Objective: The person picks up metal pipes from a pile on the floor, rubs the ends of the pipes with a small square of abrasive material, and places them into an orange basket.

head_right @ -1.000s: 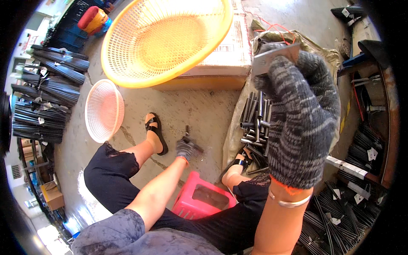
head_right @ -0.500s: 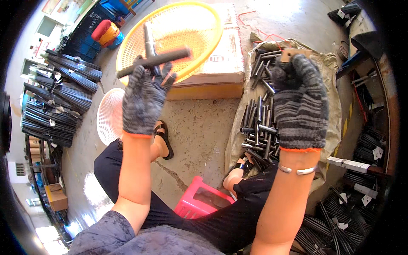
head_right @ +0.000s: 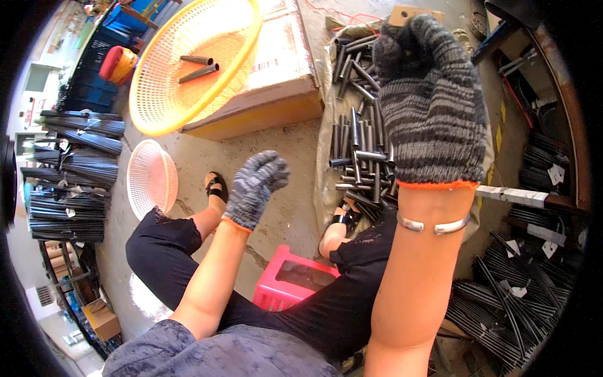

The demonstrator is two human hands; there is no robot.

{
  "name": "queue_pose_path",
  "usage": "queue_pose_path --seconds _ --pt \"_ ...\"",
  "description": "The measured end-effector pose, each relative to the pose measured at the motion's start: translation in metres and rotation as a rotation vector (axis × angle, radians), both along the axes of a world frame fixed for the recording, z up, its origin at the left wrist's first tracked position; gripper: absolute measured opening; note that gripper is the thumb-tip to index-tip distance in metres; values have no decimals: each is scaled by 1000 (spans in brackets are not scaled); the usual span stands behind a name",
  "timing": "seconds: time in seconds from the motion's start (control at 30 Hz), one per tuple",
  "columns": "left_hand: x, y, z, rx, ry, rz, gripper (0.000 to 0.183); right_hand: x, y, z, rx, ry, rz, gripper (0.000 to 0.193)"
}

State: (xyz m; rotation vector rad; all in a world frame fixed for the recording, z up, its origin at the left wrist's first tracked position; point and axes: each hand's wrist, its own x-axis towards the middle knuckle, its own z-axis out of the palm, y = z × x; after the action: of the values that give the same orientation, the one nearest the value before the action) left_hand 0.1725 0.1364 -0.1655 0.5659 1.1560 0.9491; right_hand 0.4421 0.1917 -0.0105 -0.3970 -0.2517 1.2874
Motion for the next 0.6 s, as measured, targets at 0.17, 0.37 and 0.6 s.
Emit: queue_pose_path --seconds 0.17,0.37,0.6 --pt "56 -9 -69 -118 171 -341 37 21 -10 4 -22 13 -27 13" --pt "85 -17 -150 380 1113 -723 59 23 -7 -9 -55 64 -27 14" --pt "95 28 -189 291 1040 -728 63 18 -12 -18 -20 73 -25 14"
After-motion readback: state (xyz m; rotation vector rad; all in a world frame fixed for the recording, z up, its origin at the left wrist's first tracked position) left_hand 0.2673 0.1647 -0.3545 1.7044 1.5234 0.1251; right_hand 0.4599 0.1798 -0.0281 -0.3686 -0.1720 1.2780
